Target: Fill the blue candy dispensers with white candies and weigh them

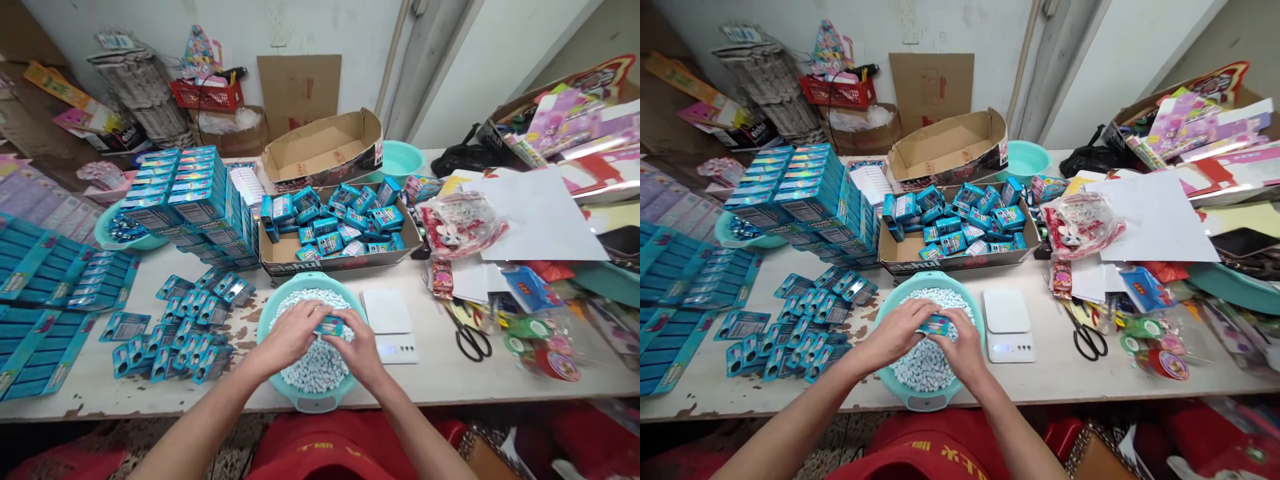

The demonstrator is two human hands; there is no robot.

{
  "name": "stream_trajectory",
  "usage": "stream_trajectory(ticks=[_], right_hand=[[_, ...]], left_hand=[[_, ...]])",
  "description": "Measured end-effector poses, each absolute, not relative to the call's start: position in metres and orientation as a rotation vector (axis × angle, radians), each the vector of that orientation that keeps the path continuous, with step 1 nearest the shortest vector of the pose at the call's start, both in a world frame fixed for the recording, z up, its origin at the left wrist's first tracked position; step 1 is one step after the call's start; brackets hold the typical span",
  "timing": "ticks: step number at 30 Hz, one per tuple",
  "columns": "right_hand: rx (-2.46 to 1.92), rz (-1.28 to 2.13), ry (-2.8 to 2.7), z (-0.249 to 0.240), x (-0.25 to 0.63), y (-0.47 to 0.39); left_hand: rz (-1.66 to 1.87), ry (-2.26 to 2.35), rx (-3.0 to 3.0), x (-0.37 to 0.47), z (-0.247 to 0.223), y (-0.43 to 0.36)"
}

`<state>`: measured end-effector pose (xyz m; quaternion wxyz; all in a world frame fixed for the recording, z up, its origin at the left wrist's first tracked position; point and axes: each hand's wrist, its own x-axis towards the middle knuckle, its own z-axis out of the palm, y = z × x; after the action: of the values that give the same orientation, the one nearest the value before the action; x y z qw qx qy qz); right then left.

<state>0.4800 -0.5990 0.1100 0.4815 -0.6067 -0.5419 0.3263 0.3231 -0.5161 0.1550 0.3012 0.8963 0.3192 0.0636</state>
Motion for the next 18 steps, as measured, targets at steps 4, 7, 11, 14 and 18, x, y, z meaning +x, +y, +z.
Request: stream_trajectory(ticks=[4, 7, 11, 14, 18], right_hand=[[-1.334, 0.954, -1.347, 0.107, 0.480, -0.562], [-1.441, 0.660, -1.337, 0.108, 0.524, -0.504], [-1.658, 0.246, -1.582, 0.101, 0.585, -0.402], [-1.611, 0.311, -1.802, 0.080, 0.591, -0.335], [-1.587, 0.413, -1.911, 0.047, 0.570, -0.289]], left_hand=[[0.133, 1.250, 2.319, 0.288, 0.144, -0.516], [0.301, 1.779, 2.166, 0.244, 0.124, -0.510], [0.112, 2.316, 1.855, 0.203, 0.072, -0.498], [-0.017, 2.395, 1.730, 0.197, 0.028, -0.489], [0.081, 2.528, 1.723, 0.200, 0.002, -0.486]])
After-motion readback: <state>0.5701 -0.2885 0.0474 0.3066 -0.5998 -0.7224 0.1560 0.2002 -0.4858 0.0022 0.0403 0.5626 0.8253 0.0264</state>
